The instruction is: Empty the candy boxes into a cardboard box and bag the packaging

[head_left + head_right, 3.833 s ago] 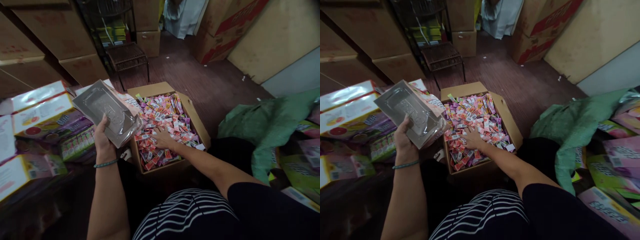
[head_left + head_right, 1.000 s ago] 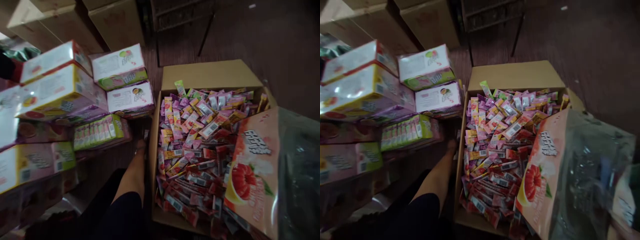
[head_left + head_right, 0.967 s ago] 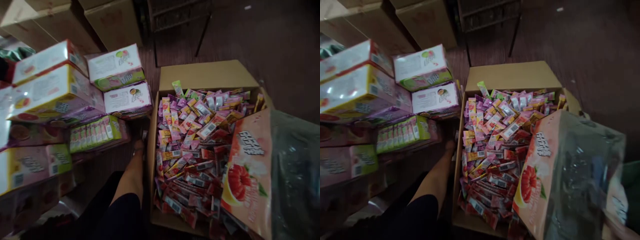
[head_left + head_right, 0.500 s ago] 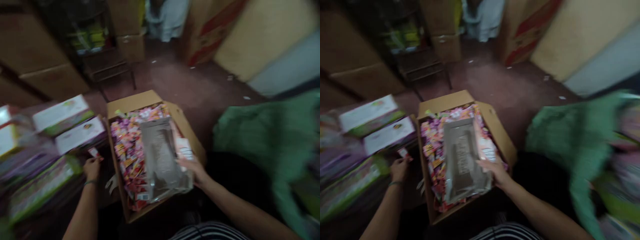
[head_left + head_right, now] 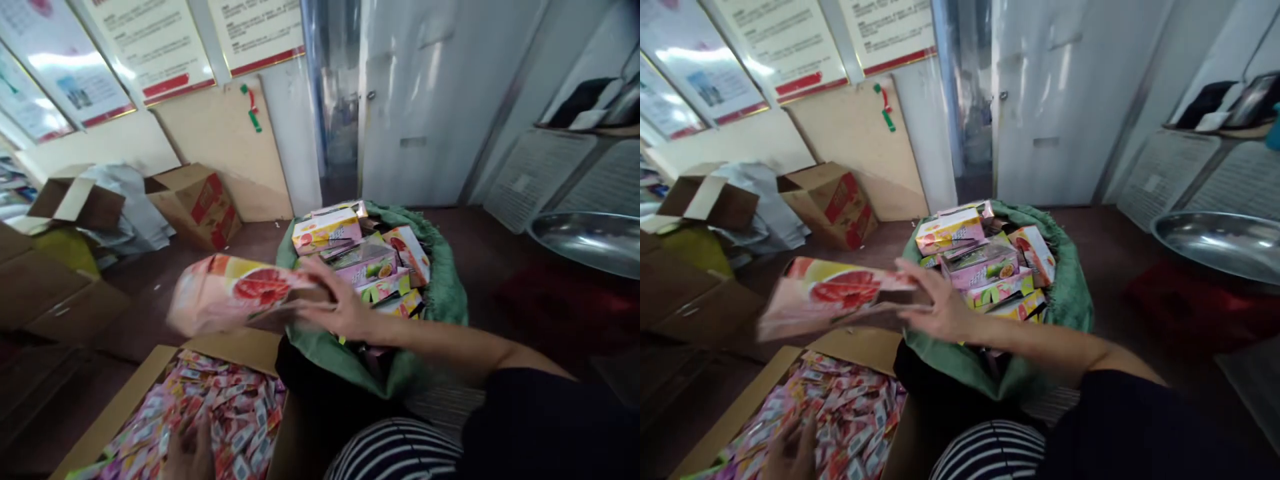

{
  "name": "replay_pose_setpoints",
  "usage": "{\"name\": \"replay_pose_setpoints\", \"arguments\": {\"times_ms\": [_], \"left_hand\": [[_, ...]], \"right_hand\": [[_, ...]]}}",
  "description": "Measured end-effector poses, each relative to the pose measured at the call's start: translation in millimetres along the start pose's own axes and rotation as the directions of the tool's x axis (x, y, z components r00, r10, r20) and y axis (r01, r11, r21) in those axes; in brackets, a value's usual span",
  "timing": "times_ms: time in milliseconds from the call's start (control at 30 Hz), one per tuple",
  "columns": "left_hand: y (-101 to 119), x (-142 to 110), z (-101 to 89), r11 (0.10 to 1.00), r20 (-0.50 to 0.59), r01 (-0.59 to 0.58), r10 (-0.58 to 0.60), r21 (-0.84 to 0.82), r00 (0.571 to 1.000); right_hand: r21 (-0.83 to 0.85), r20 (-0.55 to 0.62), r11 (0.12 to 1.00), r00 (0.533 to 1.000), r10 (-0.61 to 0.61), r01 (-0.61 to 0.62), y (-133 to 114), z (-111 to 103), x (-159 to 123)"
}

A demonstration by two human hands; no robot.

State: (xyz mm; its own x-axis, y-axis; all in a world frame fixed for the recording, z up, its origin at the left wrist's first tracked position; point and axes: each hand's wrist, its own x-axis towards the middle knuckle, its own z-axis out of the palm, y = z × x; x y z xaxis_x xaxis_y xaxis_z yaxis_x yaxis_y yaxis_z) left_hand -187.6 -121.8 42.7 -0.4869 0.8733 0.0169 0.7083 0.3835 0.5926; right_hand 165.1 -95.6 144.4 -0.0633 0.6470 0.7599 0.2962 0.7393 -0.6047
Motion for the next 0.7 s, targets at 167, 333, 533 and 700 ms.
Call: {"name": "replay_pose_setpoints", "arguments": {"times_ms": [167, 333, 533, 700], "left_hand": [[133.4, -20.9, 47.8, 0.958, 0.148, -0.276, 0.263, 0.075, 0.953], [204.3, 1.2, 112.7, 0.918, 0.299, -0.355, 0.295, 0.174, 0.908], [208.4, 21.7, 115.8, 0.934, 0.16, -0.357, 0.357, -0.028, 0.92], [201.1, 15.2, 108.2, 0.943, 0.224, -0.318, 0.332, -0.098, 0.916]], "right_hand": [[-0.643, 0.208, 0.71, 0.958, -0.198, 0.286, 46.5, -148.7, 27.0], [-0.817, 0.395, 0.516, 0.902, 0.174, 0.258, 123.0, -199.2, 21.9], [-0.818, 0.398, 0.562, 0.826, 0.4, 0.122, 157.2, -183.4, 33.3], [-0.828, 0.289, 0.56, 0.886, 0.362, 0.041, 140.7, -161.8, 57.7]]}}
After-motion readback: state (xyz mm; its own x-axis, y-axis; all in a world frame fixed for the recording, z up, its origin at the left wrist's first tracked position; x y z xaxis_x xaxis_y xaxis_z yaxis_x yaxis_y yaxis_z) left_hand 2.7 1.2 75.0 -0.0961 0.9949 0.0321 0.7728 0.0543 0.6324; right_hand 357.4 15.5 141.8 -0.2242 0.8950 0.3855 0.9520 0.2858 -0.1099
